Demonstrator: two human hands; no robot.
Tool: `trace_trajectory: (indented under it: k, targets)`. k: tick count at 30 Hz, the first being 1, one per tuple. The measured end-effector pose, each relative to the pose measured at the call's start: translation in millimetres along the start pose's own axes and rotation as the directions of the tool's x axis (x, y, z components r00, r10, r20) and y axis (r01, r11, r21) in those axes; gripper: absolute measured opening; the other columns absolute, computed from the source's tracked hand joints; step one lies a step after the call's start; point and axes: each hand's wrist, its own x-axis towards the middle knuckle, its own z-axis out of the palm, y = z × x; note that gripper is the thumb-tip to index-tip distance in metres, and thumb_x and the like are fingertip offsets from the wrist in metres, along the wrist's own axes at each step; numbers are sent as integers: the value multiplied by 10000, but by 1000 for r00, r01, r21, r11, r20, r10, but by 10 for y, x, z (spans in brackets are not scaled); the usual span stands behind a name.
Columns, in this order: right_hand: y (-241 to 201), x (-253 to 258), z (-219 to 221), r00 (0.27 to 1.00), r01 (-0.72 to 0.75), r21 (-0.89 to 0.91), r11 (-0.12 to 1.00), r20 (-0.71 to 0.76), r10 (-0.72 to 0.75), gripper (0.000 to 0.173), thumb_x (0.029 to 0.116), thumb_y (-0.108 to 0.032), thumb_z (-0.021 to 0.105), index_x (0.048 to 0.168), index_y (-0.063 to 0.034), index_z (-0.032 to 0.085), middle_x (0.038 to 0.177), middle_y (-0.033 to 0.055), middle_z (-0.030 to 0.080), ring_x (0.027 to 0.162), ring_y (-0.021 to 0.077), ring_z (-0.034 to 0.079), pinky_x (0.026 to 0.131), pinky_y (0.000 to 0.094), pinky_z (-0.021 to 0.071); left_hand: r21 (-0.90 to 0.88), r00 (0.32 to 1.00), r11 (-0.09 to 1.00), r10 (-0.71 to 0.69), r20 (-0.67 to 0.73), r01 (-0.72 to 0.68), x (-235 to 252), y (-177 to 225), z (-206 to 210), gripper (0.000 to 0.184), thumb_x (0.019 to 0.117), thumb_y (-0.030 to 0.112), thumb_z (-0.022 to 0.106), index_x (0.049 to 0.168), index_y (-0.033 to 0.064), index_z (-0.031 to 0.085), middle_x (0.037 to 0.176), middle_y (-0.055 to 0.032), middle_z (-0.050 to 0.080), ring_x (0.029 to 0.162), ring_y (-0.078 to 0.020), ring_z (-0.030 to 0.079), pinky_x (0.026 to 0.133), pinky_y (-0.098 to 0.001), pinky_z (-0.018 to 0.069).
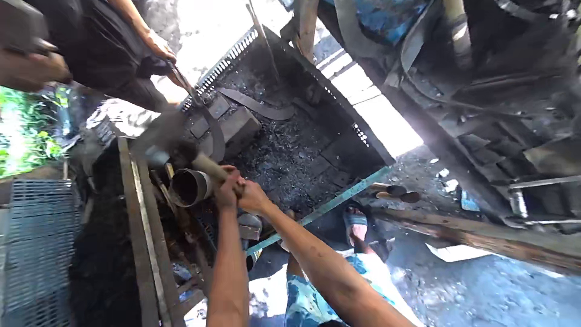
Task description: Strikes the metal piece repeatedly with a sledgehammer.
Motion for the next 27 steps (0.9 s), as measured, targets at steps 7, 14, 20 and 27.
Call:
trace_trajectory:
  k: [7,14,20,27]
  targets:
    - [-867,-847,-223,921,365,-210,907,-57,-384,452,695,-482,797,996,-158,702,872,28,736,839,229,724,692,543,584,-238,938,921,335,83,-308,-676,1303,74,320,882,233,782,1141,84,667,754,-52,660,637,-176,632,654,-374,578]
    - [-1880,-430,-372,644,719,-181,671,-190,-741,411,604,-324,881,895,-100,696,800,38,690,776,218,690,660,468,567,-54,745,776,621,241,-629,-197,2348,-41,395,860,383,821,1160,181,662,781,50,648,674,-118,621,692,-336,577]
    - [249,-17,124,973,-222,16,975,66,220,293,786,-358,781,914,-106,707,821,130,701,754,314,690,655,594,551,41,970,971,-233,-63,235,-41,-381,-57,262,1001,364,652,1107,124,654,740,16,644,617,-137,646,632,-371,611]
    - [-1317,-900,-192,897,438,-223,871,47,-440,445,670,-446,801,973,-143,680,872,43,725,845,249,718,685,549,571,-250,908,887,414,62,-387,-705,1715,-146,325,928,283,737,1171,80,659,709,-35,632,629,-179,620,668,-385,572]
